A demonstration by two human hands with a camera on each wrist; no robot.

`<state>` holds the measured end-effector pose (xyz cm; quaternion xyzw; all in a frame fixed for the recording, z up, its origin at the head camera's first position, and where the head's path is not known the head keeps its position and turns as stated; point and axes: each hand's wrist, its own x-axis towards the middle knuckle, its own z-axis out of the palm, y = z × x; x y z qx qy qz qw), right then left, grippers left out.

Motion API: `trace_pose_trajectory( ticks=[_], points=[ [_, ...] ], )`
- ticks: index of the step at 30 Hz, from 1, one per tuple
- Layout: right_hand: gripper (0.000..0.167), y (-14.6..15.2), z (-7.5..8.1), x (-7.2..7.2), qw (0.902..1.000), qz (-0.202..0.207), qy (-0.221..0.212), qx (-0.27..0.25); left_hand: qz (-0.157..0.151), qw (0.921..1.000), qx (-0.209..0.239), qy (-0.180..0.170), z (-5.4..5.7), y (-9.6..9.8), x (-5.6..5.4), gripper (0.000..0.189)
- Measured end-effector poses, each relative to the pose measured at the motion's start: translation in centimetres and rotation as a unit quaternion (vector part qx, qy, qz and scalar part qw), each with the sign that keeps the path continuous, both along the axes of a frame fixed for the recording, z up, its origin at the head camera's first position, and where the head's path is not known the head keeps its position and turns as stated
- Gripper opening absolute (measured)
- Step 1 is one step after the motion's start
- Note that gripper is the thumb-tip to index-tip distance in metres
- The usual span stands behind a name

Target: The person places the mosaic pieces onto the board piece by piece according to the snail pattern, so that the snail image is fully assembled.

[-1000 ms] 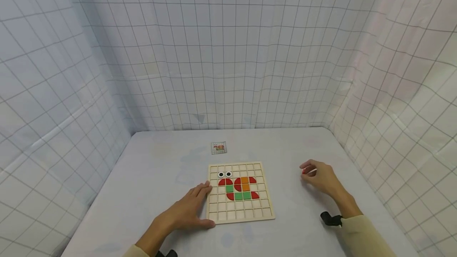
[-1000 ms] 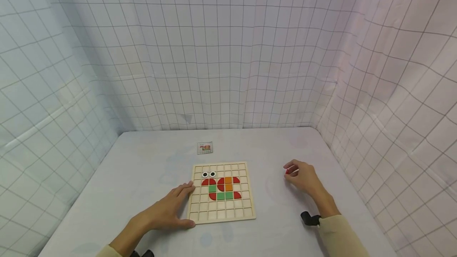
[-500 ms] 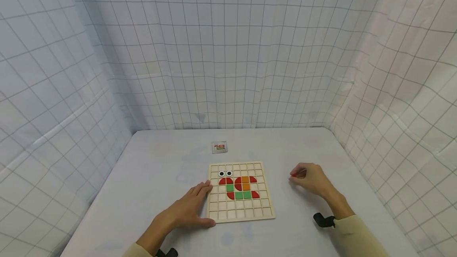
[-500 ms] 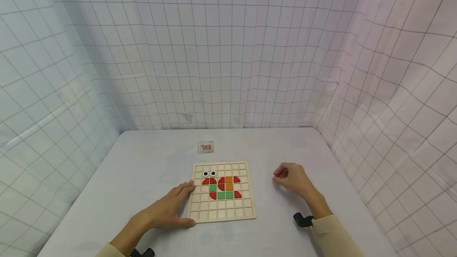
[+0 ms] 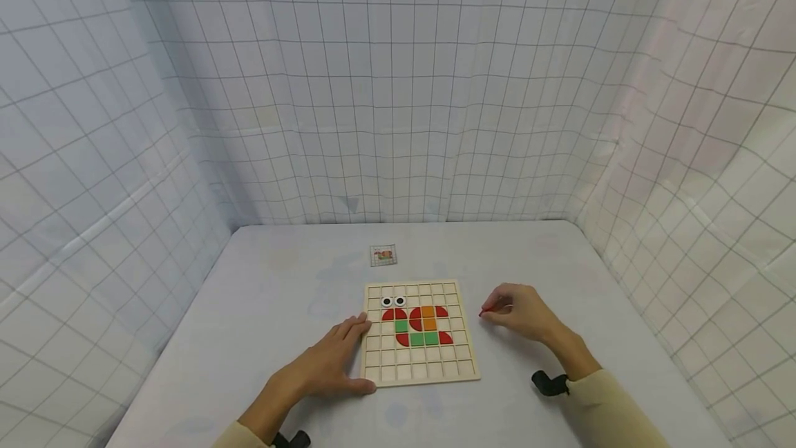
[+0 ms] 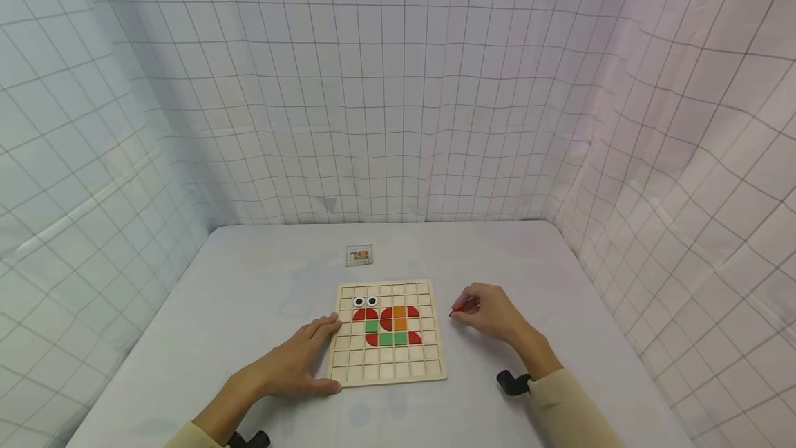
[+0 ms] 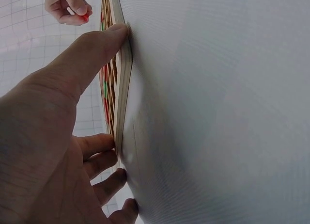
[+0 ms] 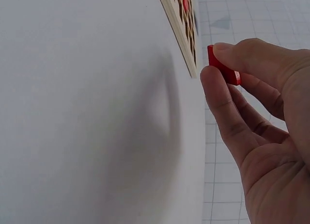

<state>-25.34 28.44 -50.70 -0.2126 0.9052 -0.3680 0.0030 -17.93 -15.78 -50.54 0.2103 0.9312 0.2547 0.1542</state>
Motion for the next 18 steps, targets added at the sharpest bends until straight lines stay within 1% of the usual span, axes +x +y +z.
trace_pose_trajectory(
  ticks=[9, 18],
  points=[
    [0.015, -2.0, 0.1, -0.5, 0.9988, 0.048, -0.009, -0.006, 0.006, 1.0000, 0.000, -0.001, -0.1, 0.1, 0.0, 0.122],
    [0.012, -4.0, -0.3, -1.3, 0.9939, 0.110, -0.005, -0.008, 0.007, 1.0000, -0.001, 0.000, 0.0, 0.1, 0.0, 0.122]
  ],
)
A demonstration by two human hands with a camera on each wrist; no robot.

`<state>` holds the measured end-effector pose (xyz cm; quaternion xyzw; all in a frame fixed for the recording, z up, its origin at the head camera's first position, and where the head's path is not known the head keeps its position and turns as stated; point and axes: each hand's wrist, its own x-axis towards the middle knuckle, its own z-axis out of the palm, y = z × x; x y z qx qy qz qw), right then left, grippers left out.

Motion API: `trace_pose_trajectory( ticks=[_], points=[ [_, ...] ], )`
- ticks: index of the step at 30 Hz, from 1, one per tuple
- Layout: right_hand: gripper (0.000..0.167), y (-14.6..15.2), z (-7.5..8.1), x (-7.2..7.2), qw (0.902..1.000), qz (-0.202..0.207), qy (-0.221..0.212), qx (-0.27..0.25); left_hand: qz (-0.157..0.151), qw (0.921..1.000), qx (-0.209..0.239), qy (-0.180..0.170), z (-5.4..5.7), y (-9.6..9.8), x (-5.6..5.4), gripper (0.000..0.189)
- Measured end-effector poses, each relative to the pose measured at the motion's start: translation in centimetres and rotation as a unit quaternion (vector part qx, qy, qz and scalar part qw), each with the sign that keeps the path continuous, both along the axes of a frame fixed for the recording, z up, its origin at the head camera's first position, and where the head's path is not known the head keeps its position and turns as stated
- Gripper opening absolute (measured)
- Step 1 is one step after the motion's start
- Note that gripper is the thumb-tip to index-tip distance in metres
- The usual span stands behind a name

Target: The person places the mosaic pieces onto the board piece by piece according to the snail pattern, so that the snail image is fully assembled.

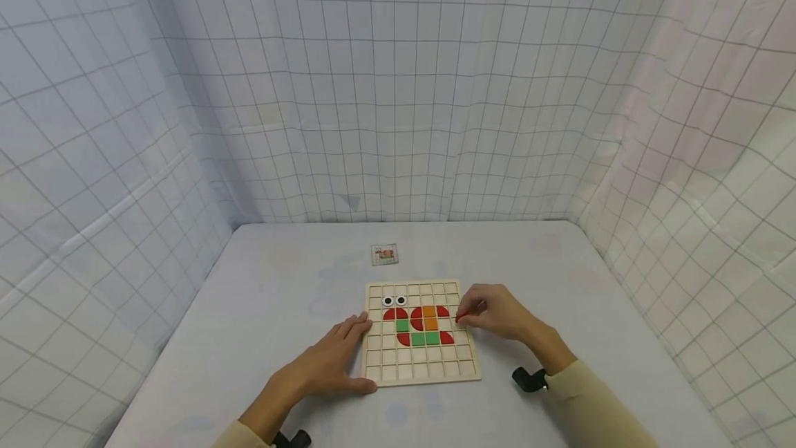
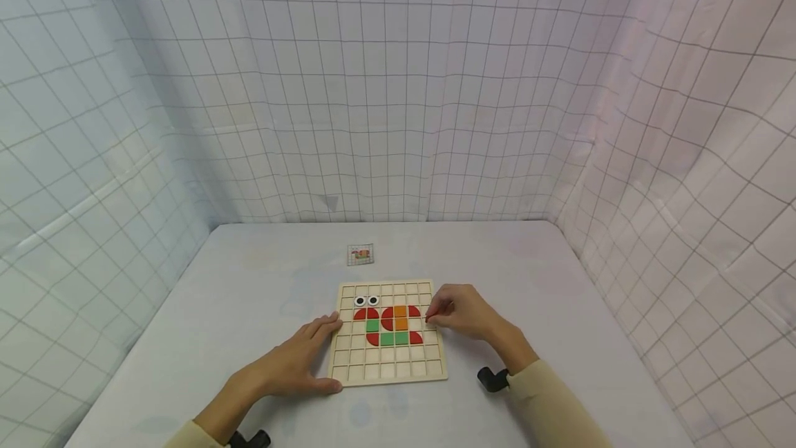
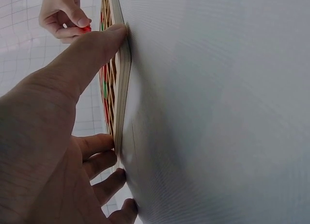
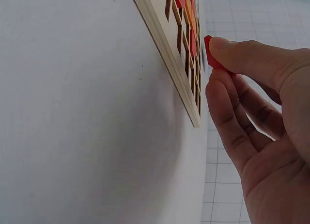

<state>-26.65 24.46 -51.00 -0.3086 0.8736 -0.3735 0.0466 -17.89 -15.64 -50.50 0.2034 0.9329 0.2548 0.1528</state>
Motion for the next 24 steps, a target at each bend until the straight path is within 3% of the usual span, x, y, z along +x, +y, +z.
trace_pose_trajectory(
  ticks=[15, 24],
  points=[
    [0.008, -1.5, -0.5, -0.3, 0.9989, 0.034, -0.007, 0.032, 0.004, 1.0000, -0.005, 0.000, -0.3, 0.2, -0.1, 0.122],
    [0.006, -1.7, -0.3, -0.6, 0.9967, 0.052, 0.020, 0.059, 0.007, 1.0000, -0.006, 0.000, 0.0, 0.2, 0.1, 0.121]
  ],
)
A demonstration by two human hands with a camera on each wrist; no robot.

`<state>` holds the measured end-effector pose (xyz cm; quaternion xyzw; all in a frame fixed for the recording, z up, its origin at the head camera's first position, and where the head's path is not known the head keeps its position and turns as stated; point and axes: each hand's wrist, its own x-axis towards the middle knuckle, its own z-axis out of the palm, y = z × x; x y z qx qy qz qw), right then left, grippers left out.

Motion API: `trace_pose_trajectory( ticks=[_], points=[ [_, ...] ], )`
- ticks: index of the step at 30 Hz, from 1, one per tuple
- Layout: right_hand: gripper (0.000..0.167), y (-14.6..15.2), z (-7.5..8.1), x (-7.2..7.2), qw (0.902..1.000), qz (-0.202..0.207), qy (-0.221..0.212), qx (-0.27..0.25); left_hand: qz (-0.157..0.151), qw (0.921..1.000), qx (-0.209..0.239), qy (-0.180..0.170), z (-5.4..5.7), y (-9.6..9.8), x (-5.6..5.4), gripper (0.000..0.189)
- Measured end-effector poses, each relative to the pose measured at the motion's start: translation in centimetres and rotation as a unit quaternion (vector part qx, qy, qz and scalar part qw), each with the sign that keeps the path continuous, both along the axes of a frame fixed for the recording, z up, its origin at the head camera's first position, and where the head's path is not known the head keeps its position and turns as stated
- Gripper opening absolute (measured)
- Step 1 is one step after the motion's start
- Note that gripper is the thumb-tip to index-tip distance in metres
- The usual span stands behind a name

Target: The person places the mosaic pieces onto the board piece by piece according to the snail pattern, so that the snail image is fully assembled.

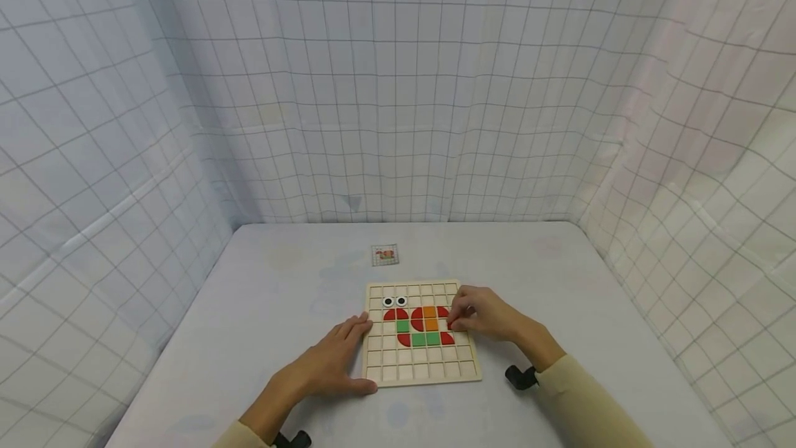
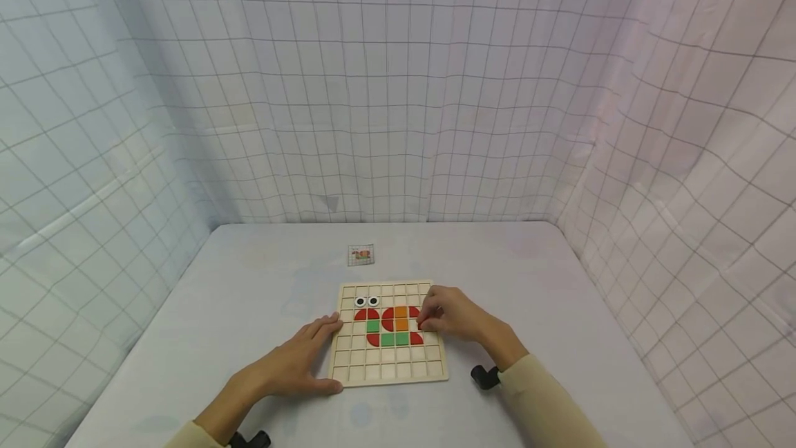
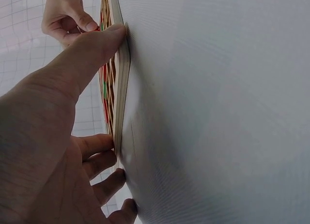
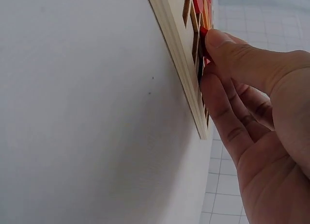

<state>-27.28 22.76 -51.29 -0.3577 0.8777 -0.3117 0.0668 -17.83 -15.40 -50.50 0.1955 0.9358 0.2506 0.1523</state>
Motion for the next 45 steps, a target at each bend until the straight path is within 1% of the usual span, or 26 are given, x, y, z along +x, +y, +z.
trace_pose_trajectory(
  ticks=[3, 7, 12, 15, 19, 26, 32, 39, 45],
  points=[
    [0.006, 0.0, 0.1, -0.1, 0.9999, 0.008, 0.006, 0.012, 0.001, 1.0000, -0.002, -0.001, 0.0, 0.0, 0.0, 0.121],
    [0.005, 0.0, 0.2, -0.3, 0.9994, 0.021, 0.011, 0.024, -0.005, 1.0000, 0.004, 0.000, -0.1, -0.1, 0.0, 0.121],
    [0.006, -0.1, 0.4, -0.4, 0.9991, 0.027, 0.014, 0.031, -0.011, 0.9999, 0.009, 0.002, 0.0, 0.0, -0.1, 0.121],
    [0.008, -0.2, 0.5, -0.4, 0.9987, 0.031, 0.023, 0.032, -0.014, 0.9999, 0.008, 0.004, 0.0, -0.1, -0.1, 0.121],
    [0.010, -0.4, 0.6, -0.4, 0.9979, 0.039, 0.041, 0.032, -0.012, 0.9999, 0.006, 0.008, 0.1, -0.2, -0.2, 0.121],
    [0.010, -0.9, 0.6, -0.5, 0.9965, 0.050, 0.053, 0.042, -0.001, 1.0000, 0.000, 0.002, 0.1, -0.1, -0.3, 0.123],
    [0.009, -1.2, 0.5, -0.4, 0.9966, 0.046, 0.057, 0.038, 0.000, 1.0000, 0.003, 0.000, -0.2, -0.2, -0.3, 0.123],
    [0.008, -2.0, 0.3, -0.3, 0.9975, 0.028, 0.043, 0.049, -0.007, 0.9999, 0.008, 0.005, -0.4, -0.4, -0.2, 0.122],
    [0.007, -2.1, 0.0, 0.2, 0.9960, 0.022, 0.072, 0.047, -0.021, 0.9996, 0.007, 0.014, -0.4, -0.5, -0.2, 0.122]
  ],
)
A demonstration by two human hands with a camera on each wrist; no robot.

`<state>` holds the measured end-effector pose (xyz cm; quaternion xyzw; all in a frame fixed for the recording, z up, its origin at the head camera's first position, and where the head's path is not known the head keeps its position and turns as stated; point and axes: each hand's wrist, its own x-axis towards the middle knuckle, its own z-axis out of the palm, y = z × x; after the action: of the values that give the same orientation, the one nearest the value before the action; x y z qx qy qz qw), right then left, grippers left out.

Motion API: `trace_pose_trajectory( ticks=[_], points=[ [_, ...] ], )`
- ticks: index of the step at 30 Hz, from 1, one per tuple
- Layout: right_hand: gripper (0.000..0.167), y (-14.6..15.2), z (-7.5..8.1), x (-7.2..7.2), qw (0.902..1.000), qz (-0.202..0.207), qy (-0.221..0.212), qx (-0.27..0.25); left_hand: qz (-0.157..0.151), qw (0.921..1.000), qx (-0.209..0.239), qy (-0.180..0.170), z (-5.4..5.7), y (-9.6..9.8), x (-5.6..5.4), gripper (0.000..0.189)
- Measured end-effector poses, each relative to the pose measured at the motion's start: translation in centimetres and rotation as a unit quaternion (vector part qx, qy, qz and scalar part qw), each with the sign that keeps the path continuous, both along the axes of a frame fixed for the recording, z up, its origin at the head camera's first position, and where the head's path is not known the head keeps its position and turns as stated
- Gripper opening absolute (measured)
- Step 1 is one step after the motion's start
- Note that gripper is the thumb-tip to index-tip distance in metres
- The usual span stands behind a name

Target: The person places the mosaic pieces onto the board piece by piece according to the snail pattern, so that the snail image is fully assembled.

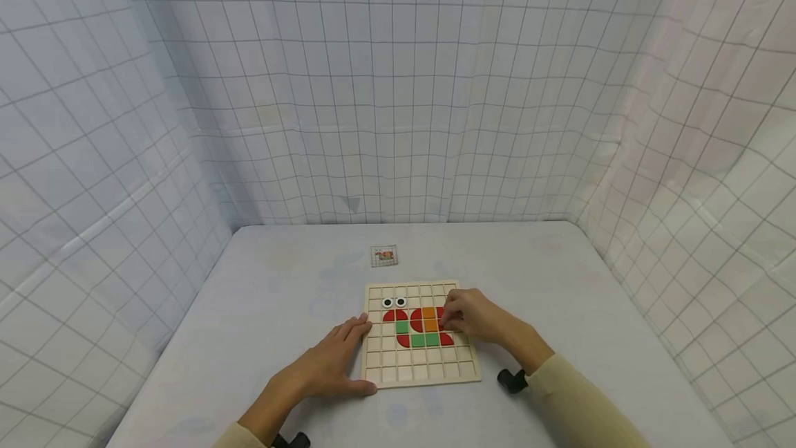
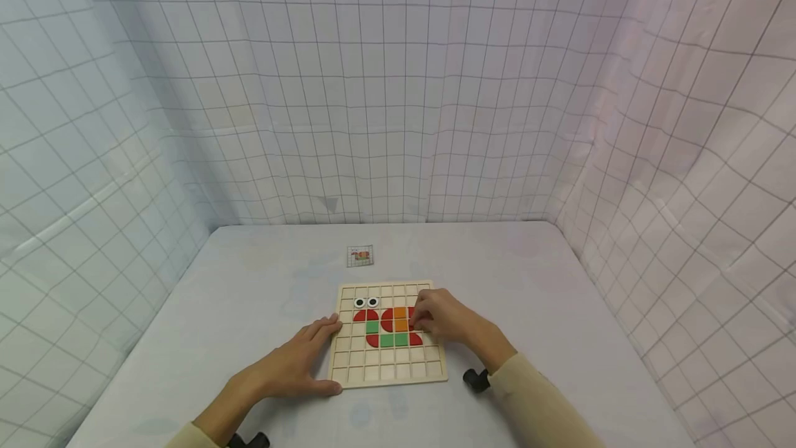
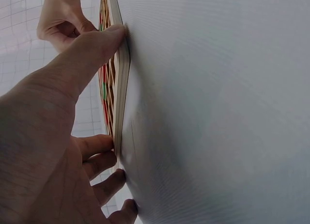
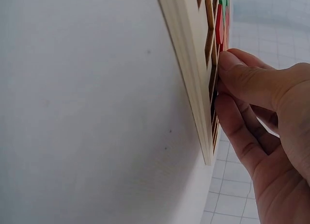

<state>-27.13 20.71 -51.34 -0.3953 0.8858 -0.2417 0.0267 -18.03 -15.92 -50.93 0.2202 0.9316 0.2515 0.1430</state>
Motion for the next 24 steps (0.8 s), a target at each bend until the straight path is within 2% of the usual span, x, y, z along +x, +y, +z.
trace_pose_trajectory(
  ticks=[6, 17, 24],
  points=[
    [0.009, 0.04, -0.33, 0.04, 0.9994, 0.010, 0.028, -0.018, -0.005, 1.0000, -0.002, 0.004, -0.08, -0.14, -0.15, 0.121],
    [0.009, 0.20, -0.53, -0.21, 0.9997, 0.005, 0.012, -0.022, -0.002, 0.9999, -0.010, 0.011, -0.20, -0.19, -0.25, 0.122],
    [0.011, 0.90, -0.21, 0.05, 0.9992, -0.017, -0.003, -0.037, -0.005, 0.9997, -0.017, 0.014, 0.04, -0.21, -0.37, 0.123]
  ],
)
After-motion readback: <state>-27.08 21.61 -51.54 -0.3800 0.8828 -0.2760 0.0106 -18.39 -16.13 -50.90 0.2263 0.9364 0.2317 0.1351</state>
